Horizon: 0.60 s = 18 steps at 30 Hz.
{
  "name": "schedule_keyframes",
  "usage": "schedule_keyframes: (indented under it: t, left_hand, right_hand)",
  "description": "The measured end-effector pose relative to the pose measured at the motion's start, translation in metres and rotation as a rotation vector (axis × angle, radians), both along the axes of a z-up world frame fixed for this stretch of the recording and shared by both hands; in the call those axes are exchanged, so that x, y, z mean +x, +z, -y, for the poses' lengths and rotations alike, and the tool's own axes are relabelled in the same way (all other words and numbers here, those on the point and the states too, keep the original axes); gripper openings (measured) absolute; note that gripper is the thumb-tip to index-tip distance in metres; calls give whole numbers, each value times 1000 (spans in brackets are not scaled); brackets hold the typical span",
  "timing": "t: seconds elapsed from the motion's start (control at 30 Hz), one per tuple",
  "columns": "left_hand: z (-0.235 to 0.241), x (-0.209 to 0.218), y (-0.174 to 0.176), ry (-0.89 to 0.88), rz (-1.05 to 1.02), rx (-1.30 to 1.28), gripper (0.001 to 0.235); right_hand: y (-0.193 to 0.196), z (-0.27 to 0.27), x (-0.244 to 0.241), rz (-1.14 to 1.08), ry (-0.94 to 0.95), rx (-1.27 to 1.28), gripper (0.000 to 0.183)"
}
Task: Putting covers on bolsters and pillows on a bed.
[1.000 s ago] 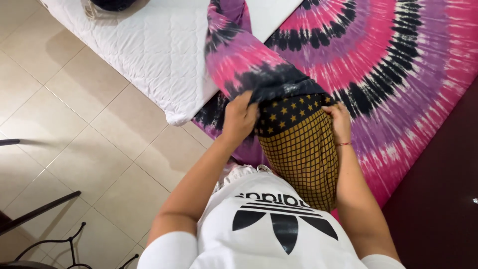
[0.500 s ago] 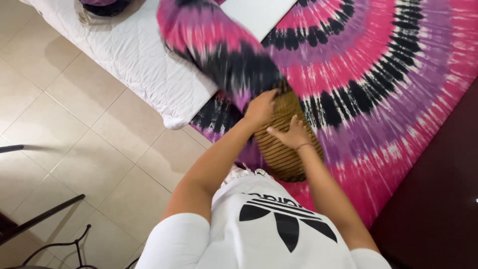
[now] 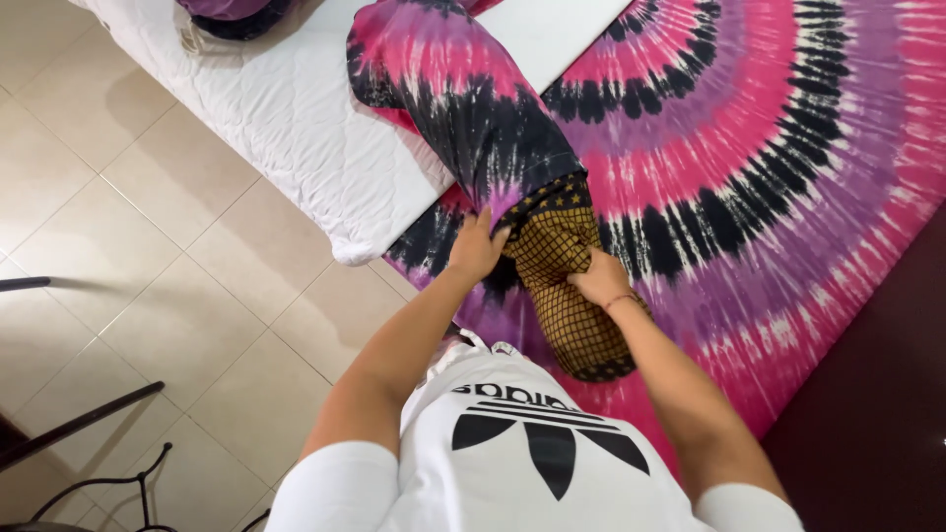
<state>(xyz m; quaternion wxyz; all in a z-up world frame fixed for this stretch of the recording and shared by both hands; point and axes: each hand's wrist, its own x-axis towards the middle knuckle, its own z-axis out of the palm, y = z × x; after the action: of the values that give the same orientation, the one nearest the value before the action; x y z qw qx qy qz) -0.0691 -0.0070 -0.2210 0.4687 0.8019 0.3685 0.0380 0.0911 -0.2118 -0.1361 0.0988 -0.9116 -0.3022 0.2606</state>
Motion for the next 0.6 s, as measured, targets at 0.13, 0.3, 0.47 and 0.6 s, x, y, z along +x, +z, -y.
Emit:
schedule_keyframes:
  t: [0.13, 0.3, 0.47, 0.6]
  left_hand:
    - [-41, 37, 62, 55, 50, 105, 80]
    - [-117, 76, 124, 206, 424, 476, 43]
    - [-80, 87, 184, -195, 493, 501, 17]
    - [-42, 64, 209, -508, 311, 459, 11]
  right_hand:
    - [111, -32, -18, -104, -29, 208, 59]
    - [229, -63, -54, -224, 30, 544, 56]
    - [240, -62, -78, -2, -18, 217, 57]
    - [197, -23, -77, 174, 157, 510, 55]
